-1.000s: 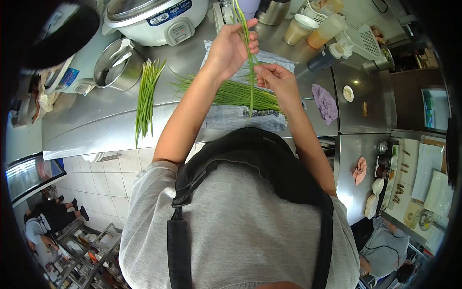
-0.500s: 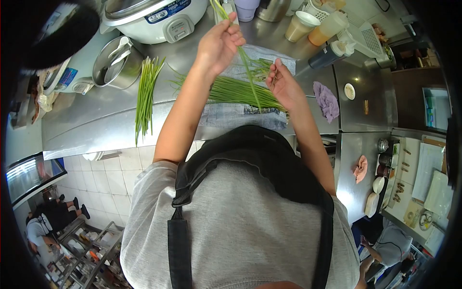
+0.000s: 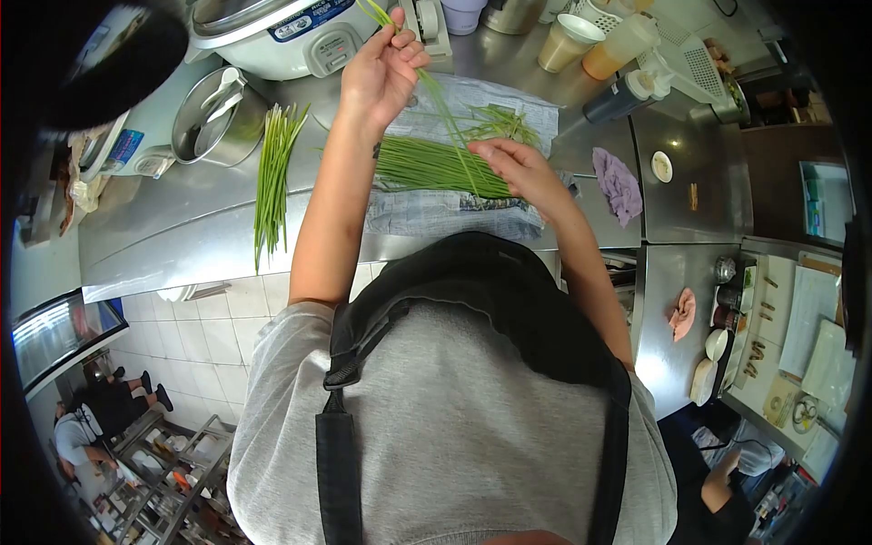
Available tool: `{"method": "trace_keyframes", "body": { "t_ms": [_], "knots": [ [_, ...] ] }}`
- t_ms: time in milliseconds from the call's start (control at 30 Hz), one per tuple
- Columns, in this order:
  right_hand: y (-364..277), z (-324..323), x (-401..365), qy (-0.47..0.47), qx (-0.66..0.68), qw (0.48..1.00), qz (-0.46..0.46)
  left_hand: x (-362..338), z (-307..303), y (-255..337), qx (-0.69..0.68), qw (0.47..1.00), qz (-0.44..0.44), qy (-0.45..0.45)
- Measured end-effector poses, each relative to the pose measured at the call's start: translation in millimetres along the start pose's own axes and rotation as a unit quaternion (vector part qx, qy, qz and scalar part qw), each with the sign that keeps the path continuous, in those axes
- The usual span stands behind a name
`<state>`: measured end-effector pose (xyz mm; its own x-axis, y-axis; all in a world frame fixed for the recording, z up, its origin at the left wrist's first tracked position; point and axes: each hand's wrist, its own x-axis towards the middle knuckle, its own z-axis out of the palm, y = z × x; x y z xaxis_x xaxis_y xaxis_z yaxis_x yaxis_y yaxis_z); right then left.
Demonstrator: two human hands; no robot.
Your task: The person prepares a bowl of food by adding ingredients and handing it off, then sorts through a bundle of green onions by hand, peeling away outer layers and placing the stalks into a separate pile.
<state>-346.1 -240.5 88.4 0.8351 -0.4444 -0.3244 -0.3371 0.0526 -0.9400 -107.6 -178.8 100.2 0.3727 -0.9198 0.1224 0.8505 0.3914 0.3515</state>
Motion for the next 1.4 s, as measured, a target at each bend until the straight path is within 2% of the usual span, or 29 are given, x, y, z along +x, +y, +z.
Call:
{"method": "trace_keyframes", "body": {
  "t_ms": [67,133,200,300,333,400,500,600,700,767,800,900,1000,1033,1100,1200,1300,1400],
  "knots": [
    [14.8,-0.4,8.2,-0.002,-0.041,0.998,-0.05,1.0,-2.3,1.6,-0.003,1.0,-0.004,-0.002],
    [13.0,0.6,8.5,-0.002,-0.057,0.997,-0.051,2.4,-5.1,4.8,-0.01,1.0,-0.01,-0.007],
    [7.4,0.1,4.7,0.0,-0.048,0.999,-0.001,0.2,-4.6,5.0,-0.013,1.0,-0.006,-0.002],
    [35.4,-13.4,12.1,-0.037,0.195,0.98,0.006,-3.4,-6.6,8.3,-0.019,1.0,-0.004,-0.014],
    [44.9,-14.9,16.5,-0.021,0.297,0.955,-0.007,-4.4,-6.8,9.1,-0.022,1.0,-0.005,-0.021],
    [53.7,-14.8,22.0,0.014,0.49,0.871,-0.032,-7.0,-4.8,9.1,-0.019,1.0,0.007,-0.008],
    [46.0,-11.6,22.0,0.152,0.556,0.817,0.02,-7.9,-6.0,13.6,-0.004,1.0,0.018,-0.001],
    [20.6,-5.2,11.9,0.156,0.512,0.843,0.052,-7.2,-9.4,16.5,0.005,1.0,0.025,0.0],
    [21.9,-20.4,4.8,-0.043,0.39,0.92,0.015,-6.6,-10.8,13.9,0.013,0.999,0.031,0.01],
    [-4.6,-4.1,-2.7,-0.016,0.192,0.981,0.034,-6.3,-11.9,11.8,0.017,0.999,0.034,0.013],
    [-14.4,6.3,-3.4,-0.002,0.089,0.995,0.044,-6.2,-13.6,10.7,0.019,0.999,0.035,0.012],
    [-10.0,28.7,8.2,0.008,-0.059,0.991,-0.119,-9.2,-5.7,6.0,0.016,0.999,0.043,0.017],
    [-22.4,34.5,6.3,-0.022,-0.049,0.996,-0.064,-14.1,-4.9,6.6,0.0,0.999,0.048,0.021],
    [-17.5,33.0,8.8,-0.041,0.07,0.996,-0.043,-15.8,-6.7,8.4,-0.008,0.999,0.049,0.022],
    [4.2,23.7,18.2,-0.077,0.303,0.95,0.003,-19.2,-10.8,13.4,-0.025,0.999,0.047,0.011],
    [18.8,16.4,29.0,0.011,0.519,0.852,0.067,-24.4,-17.9,25.1,-0.039,0.998,0.057,0.009],
    [4.6,18.6,26.3,0.135,0.566,0.806,0.107,-25.5,-26.2,38.4,-0.064,0.996,0.063,-0.002],
    [40.5,-20.8,29.7,-0.027,0.642,0.759,0.106,-29.2,-29.6,51.7,-0.091,0.994,0.064,-0.014]
  ]
}}
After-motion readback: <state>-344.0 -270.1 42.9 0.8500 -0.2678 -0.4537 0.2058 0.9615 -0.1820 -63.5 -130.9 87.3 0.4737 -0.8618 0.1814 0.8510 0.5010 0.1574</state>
